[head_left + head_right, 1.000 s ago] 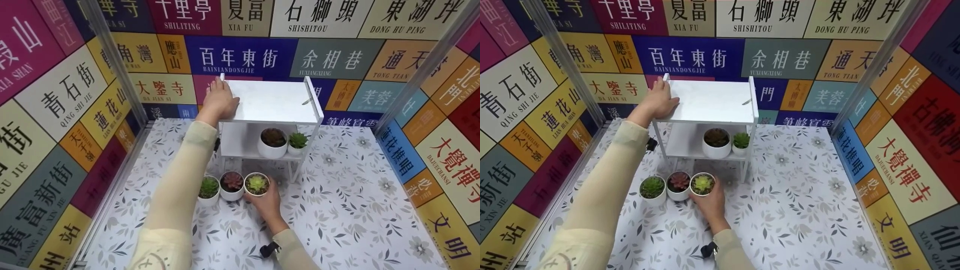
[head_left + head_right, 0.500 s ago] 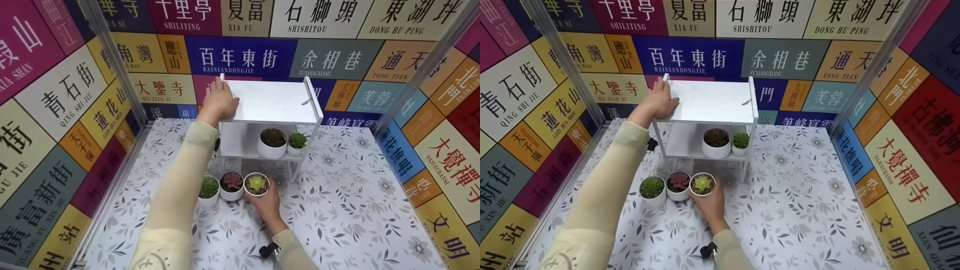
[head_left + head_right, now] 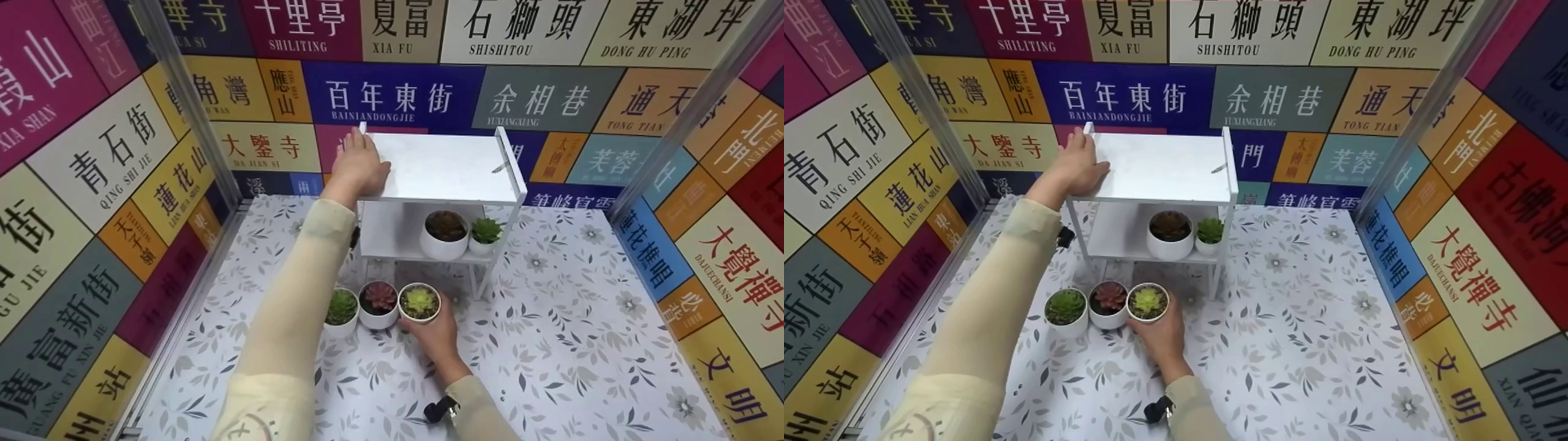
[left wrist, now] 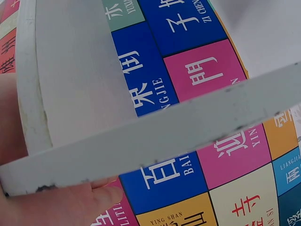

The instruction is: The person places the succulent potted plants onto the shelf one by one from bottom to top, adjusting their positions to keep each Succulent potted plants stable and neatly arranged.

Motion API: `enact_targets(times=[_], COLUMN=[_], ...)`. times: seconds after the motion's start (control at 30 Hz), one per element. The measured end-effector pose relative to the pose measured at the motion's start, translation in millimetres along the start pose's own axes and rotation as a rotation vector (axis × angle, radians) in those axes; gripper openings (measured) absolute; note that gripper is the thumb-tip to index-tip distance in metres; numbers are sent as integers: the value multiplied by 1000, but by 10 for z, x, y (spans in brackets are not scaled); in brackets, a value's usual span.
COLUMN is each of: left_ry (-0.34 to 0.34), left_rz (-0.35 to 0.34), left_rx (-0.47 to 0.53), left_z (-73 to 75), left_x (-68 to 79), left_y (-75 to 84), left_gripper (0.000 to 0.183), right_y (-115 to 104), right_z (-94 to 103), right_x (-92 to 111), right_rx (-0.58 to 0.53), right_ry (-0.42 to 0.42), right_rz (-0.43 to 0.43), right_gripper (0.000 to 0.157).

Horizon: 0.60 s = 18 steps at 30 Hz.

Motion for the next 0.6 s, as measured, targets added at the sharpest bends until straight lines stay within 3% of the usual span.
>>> enact_targets(times=[0.6], left_ry=[-4], left_rz=[12], left_rx=[-9], left_z=[7], left_x=[-2], left_y=[1], left_gripper=[82], right_y=[47], right_z=[-32], right_x=[3], right_rx=[70], right_ry=[-11], right_rz=[12], right_gripper=[102])
Point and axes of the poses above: each hand's wrist, its own x-axis away from the middle knuckle, its own z-axis out of the back of the hand, y = z × x, the point moved 7 cm from there along -x, towards the middle knuckle, and after that the axes turned 11 degrees about z, right-handed, at the moved point
